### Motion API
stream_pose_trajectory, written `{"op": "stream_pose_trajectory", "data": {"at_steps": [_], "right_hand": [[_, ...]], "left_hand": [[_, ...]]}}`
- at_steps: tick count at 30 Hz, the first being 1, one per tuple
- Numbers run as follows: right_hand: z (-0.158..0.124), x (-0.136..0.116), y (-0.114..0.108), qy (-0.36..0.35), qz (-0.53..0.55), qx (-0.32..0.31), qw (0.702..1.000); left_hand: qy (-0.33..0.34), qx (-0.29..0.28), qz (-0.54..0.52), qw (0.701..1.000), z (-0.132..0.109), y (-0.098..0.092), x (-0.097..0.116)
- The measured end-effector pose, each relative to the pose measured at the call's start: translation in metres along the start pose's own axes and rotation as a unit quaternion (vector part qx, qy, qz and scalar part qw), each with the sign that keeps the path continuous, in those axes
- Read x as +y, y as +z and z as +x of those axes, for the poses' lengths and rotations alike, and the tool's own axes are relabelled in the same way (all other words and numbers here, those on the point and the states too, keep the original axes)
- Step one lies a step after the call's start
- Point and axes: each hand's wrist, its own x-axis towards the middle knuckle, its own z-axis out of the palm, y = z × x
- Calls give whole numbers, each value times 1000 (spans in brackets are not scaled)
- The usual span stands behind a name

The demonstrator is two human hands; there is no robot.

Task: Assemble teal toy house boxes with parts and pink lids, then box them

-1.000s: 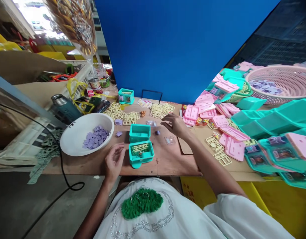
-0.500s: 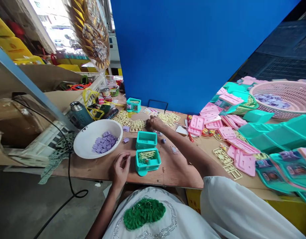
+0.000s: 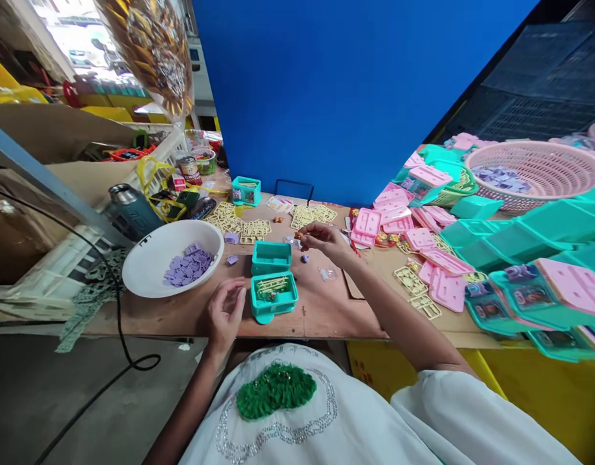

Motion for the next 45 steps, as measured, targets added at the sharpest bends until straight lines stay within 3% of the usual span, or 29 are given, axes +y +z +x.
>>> {"op": "stream_pose_trajectory", "data": {"at_steps": [5, 8, 10, 14, 16, 18, 20, 24, 30, 34, 37, 40, 45], "right_hand": [[-51, -25, 21, 19, 101, 0, 995], [-72, -30, 49, -6, 125, 19, 992], [-81, -31, 71, -68, 92, 42, 993], [-90, -33, 96, -217, -78, 113, 967], [-93, -36, 96, -268, -139, 90, 949], [-96, -40, 91, -309, -163, 28, 936], [-98, -45, 85, -329, -175, -10, 928], [-100, -49, 81, -315, -205, 0, 926], [-107, -53, 87, -291, -225, -10, 930], [-113, -50, 78, -252, -230, -6, 940], [-118, -39, 67, -229, -232, 22, 945], [-127, -29, 60, -216, -223, 36, 950], [-138, -32, 63, -194, -220, 37, 955]], "left_hand": [[15, -36, 8, 999, 2, 6, 48], [-36, -73, -70, 994, 3, 18, 75], [-84, -106, -140, 981, 6, 28, 87], [-162, -90, -241, 953, 16, 39, 94], [-194, -83, -254, 944, 20, 38, 92], [-208, -105, -239, 943, 22, 35, 90], [-212, -141, -224, 941, 22, 32, 90], [-227, -182, -234, 928, 18, 35, 91], [-179, -216, -143, 949, 16, 36, 93], [1, -206, 20, 978, 18, 22, 85], [93, -198, 171, 961, 16, 13, 68], [114, -227, 223, 941, 13, 10, 54], [61, -238, 133, 960, 23, 11, 53]]}}
